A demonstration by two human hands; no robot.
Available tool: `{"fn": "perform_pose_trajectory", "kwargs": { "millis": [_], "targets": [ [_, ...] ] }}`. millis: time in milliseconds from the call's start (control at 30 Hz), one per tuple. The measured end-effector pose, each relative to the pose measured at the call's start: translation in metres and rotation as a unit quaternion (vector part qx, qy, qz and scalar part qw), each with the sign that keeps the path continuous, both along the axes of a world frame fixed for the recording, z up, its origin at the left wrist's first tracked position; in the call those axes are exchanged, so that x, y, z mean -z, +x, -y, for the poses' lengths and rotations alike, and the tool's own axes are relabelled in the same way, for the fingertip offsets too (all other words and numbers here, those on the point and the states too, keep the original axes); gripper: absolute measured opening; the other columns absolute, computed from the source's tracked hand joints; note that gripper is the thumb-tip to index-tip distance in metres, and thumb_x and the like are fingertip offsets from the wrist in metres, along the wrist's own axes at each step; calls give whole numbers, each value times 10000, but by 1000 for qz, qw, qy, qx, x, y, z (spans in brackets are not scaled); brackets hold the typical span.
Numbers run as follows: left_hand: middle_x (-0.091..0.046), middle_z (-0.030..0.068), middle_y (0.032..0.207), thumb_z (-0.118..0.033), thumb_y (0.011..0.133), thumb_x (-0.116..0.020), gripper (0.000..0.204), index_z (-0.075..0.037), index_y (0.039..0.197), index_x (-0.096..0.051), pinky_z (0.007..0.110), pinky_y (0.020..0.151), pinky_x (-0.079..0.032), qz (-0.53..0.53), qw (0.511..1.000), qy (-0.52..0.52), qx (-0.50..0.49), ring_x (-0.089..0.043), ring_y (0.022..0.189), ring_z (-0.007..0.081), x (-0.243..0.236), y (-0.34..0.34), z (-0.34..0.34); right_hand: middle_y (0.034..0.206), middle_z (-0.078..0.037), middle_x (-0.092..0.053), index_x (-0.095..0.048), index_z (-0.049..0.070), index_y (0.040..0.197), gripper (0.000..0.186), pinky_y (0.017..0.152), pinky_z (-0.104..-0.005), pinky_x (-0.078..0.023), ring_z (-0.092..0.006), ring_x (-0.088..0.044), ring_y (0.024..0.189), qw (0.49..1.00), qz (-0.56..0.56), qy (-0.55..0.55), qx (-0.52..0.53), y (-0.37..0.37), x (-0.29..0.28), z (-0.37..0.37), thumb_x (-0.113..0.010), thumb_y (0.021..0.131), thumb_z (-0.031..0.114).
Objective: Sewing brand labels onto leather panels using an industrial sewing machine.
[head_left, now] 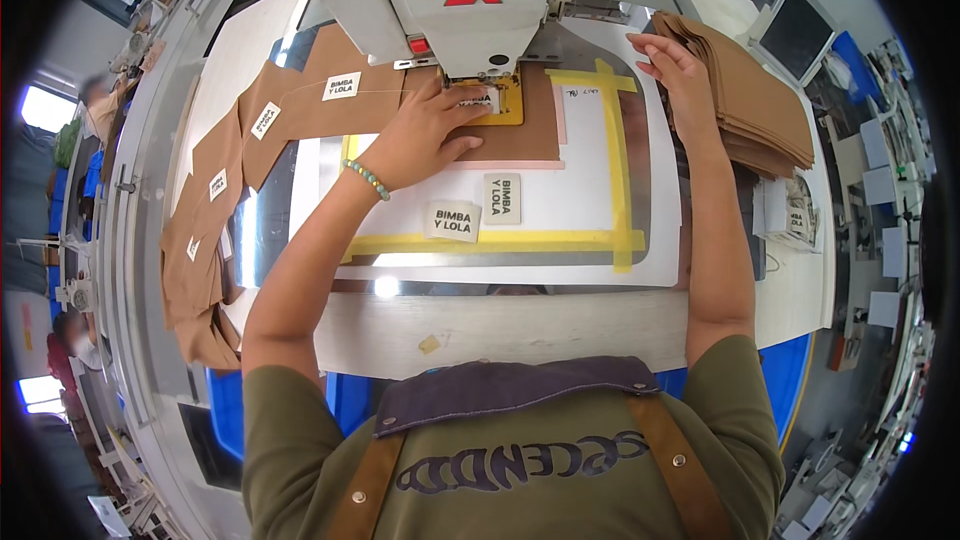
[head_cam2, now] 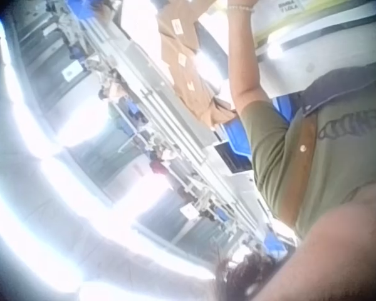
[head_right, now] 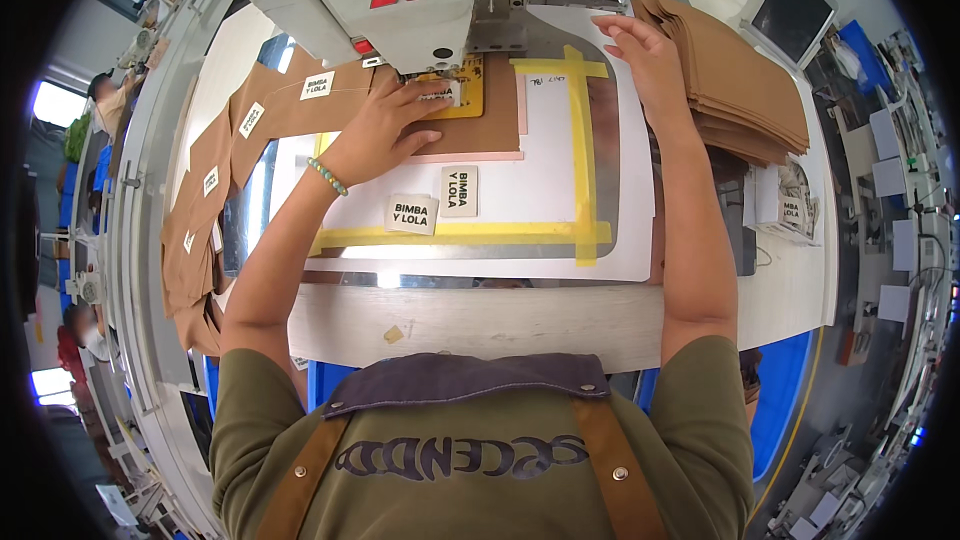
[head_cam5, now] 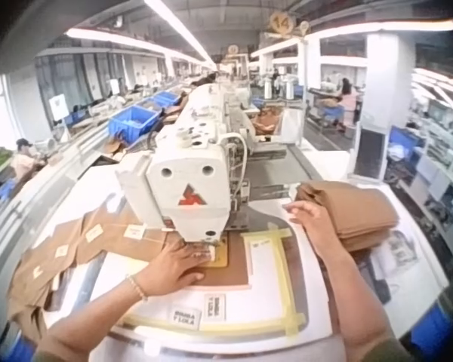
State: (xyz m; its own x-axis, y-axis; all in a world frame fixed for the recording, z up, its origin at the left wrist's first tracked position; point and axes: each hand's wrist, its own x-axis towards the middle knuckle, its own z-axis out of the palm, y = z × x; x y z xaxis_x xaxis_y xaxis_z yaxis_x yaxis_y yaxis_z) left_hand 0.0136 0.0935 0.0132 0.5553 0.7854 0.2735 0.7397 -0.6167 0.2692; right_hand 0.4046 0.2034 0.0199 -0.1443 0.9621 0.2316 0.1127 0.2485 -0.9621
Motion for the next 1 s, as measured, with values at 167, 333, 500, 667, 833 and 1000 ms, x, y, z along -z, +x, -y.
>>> {"fn": "perform_pose_trajectory", "kwargs": {
  "millis": [167,333,500,667,833,1000],
  "targets": [
    [-623,41,1586,-228,993,-779,434,-124,1413,-751,449,1210,-457,5,1000,-18,-8,-524,1340,338,0,1,0,1355,-74,-763,-765,20,1319,305,1094,-334,-532,-159,-679,1272,1000,-11,-19,-3,-1,0,2,-588,1124,175],
    [-625,43,1582,-221,993,-777,429,-131,1412,-750,450,1201,-467,-1,1000,-16,-9,-545,1342,337,2,0,-1,1384,-90,-754,-747,13,1338,318,1110,-346,-532,-162,-678,1296,1000,-7,-29,-5,1,3,-2,-572,1142,191],
    [-634,49,1572,-218,995,-774,418,-132,1404,-756,453,1198,-470,11,1000,-15,-1,-559,1350,337,2,-2,-2,1375,-97,-760,-737,11,1352,322,1104,-343,-530,-181,-681,1306,999,-8,-33,-12,2,5,-2,-567,1143,188],
    [-640,59,1565,-227,1004,-761,418,-125,1410,-751,452,1207,-462,17,1000,-10,1,-571,1344,341,2,0,-3,1376,-114,-757,-724,3,1363,329,1101,-335,-526,-191,-682,1315,999,-1,-38,-30,2,6,-4,-563,1140,184],
    [-644,88,1555,-247,1019,-744,448,-105,1443,-725,458,1209,-457,13,1000,-19,-17,-563,1364,356,6,-1,-9,1363,-116,-759,-721,-3,1358,327,1092,-329,-527,-188,-683,1312,998,3,-44,-35,0,9,-5,-567,1135,181],
    [-676,140,1473,-269,1005,-765,484,-58,1438,-717,477,1209,-451,39,999,-31,-20,-539,1428,378,11,-9,-17,1322,-66,-773,-748,8,1323,297,1065,-321,-533,-157,-698,1260,997,64,-34,-42,-9,13,-1,-580,1129,159]
  ]
}}
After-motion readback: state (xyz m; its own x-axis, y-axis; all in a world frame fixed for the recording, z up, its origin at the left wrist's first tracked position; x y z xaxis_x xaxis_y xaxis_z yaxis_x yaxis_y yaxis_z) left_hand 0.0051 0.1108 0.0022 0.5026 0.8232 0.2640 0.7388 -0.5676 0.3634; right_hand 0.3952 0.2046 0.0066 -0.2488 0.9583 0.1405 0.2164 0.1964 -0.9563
